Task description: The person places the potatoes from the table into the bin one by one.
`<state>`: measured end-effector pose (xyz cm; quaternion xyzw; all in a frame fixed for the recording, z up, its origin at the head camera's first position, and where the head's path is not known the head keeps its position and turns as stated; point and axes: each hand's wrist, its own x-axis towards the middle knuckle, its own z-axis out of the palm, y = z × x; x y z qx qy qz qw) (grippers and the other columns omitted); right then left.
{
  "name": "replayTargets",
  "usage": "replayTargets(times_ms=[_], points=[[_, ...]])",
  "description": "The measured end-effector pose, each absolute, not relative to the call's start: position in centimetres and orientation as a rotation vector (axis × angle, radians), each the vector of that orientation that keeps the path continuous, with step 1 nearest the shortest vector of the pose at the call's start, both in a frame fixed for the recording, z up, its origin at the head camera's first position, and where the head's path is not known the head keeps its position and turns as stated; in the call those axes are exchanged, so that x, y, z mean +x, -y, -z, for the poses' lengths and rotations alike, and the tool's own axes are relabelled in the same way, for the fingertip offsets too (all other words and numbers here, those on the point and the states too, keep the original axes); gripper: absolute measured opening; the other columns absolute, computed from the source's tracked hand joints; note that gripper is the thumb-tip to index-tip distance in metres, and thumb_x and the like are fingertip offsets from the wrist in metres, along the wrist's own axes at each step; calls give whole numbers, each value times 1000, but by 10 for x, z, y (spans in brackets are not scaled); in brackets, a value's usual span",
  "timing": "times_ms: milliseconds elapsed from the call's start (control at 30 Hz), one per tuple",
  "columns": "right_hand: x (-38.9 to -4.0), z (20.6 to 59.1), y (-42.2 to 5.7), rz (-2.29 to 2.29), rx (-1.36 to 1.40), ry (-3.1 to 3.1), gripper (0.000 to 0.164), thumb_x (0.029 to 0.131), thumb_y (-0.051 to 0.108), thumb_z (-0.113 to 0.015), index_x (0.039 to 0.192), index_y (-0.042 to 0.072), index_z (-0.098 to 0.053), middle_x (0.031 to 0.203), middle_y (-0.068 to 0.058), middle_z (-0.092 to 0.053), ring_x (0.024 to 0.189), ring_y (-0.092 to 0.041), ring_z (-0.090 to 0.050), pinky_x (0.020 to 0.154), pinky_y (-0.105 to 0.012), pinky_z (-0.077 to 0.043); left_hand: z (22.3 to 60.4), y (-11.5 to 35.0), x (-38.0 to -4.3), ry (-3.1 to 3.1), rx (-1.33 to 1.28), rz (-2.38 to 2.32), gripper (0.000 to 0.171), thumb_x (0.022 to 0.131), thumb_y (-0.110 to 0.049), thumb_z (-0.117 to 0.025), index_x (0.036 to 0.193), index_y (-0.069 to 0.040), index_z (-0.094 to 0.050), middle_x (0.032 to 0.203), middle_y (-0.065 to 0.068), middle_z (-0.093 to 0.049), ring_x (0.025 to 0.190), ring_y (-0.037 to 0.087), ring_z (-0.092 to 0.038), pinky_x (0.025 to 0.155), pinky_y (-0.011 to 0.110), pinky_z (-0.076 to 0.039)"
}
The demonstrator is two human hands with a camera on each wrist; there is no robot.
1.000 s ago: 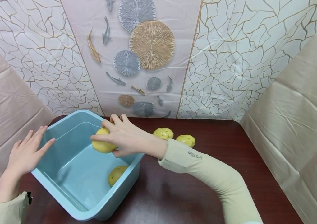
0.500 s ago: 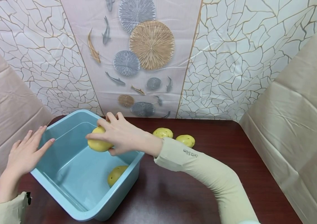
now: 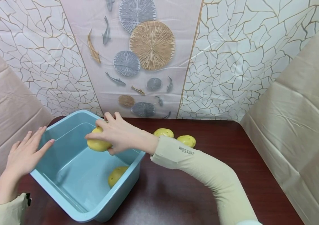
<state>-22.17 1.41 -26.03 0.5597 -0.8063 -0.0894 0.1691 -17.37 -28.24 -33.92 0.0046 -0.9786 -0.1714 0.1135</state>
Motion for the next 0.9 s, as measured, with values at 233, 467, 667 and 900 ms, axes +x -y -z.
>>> replayTargets(times_ms=[233,467,667,900], points=[[-225,260,-10,277,1604,2312,67,68,38,-67,130,39,-40,121,-1,-44,98,-20,-38,73,-33,-33,340,283,-174,2877,15,497,72,92,-54,-25,144,-8,-6,146,26,-12,134,46,-2,97,68,-3],[-226,261,-6,292,1627,2310,62,72,37,-65,130,38,-41,121,0,-45,97,-19,-39,72,-32,-32,340,284,-175,2882,9,492,72,92,-54,-25,144,-8,-5,146,26,-11,134,46,-2,97,68,-3],[-226,257,-6,306,1621,2271,56,77,33,-61,129,37,-41,120,3,-45,91,-18,-40,70,-31,-30,339,283,-175,2885,0,490,72,92,-54,-25,144,-8,-6,146,26,-11,134,46,-2,96,68,-4],[-228,264,-10,291,1642,2284,54,78,30,-58,129,36,-42,121,1,-45,89,-19,-40,68,-31,-30,338,284,-174,2896,-20,479,71,92,-53,-24,144,-8,-6,146,25,-11,134,46,-3,96,68,-5]])
